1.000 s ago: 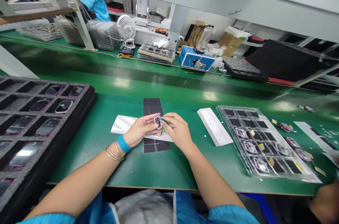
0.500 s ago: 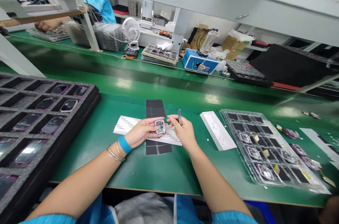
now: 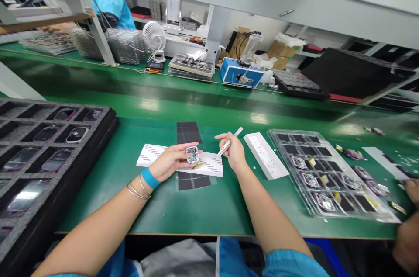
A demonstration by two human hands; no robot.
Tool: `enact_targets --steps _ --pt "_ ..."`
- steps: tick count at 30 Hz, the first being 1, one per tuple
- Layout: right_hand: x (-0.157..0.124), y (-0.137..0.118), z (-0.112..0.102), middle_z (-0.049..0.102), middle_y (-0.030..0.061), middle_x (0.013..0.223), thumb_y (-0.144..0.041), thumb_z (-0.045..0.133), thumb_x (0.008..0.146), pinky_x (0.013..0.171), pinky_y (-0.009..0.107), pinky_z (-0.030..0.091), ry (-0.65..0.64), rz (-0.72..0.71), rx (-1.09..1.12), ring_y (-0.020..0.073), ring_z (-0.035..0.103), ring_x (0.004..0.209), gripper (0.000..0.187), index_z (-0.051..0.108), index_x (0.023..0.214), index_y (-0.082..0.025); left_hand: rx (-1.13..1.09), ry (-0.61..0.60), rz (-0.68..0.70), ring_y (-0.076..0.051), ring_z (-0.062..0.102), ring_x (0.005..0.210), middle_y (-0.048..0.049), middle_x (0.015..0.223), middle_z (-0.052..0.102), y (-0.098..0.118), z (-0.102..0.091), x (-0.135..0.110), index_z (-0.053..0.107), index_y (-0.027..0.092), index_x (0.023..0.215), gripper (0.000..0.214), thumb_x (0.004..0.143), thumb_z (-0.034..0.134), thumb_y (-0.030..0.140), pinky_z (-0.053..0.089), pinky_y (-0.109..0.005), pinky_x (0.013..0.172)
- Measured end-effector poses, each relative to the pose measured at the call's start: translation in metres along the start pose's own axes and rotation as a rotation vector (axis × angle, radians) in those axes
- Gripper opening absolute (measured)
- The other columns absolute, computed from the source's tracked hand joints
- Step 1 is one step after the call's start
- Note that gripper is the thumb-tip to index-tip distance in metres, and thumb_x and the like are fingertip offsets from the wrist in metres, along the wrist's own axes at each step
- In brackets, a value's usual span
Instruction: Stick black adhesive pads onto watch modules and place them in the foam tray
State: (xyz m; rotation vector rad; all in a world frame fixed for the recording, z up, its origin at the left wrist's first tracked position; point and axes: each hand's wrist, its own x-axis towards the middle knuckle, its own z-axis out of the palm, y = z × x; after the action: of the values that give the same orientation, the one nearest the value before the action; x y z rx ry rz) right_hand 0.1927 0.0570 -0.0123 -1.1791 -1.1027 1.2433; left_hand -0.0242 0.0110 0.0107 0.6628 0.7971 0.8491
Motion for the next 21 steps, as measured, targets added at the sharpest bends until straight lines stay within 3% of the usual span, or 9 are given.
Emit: enact_targets --steps 16,21 --pt "0.0016 0.0026 0.0 0.051 -0.0028 0.05 -0.05 0.045 0.079 0.03 0.021 0.026 0.024 -0.043 0.063 0.0062 0.035 0.032 0.041 0.064 0.078 -0.014 0.012 -0.001 -0.034 -0.022 0.067 0.086 -0.0165 0.106 0.068 0.0033 0.0059 -0.0043 0.059 0.008 0.116 0.045 0.072 0.057 0.004 0.055 -0.034 0.078" --pt "0.0003 0.0005 0.0028 0.051 -0.0015 0.05 -0.053 0.048 0.076 0.033 0.022 0.031 0.028 0.028 0.127 0.0078 0.04 0.035 0.039 0.06 0.068 -0.016 0.009 -0.009 -0.032 -0.022 0.067 0.086 -0.0159 0.107 0.068 0.0018 0.0056 -0.0028 0.06 0.009 0.115 0.043 0.072 0.058 0.006 0.055 -0.035 0.079"
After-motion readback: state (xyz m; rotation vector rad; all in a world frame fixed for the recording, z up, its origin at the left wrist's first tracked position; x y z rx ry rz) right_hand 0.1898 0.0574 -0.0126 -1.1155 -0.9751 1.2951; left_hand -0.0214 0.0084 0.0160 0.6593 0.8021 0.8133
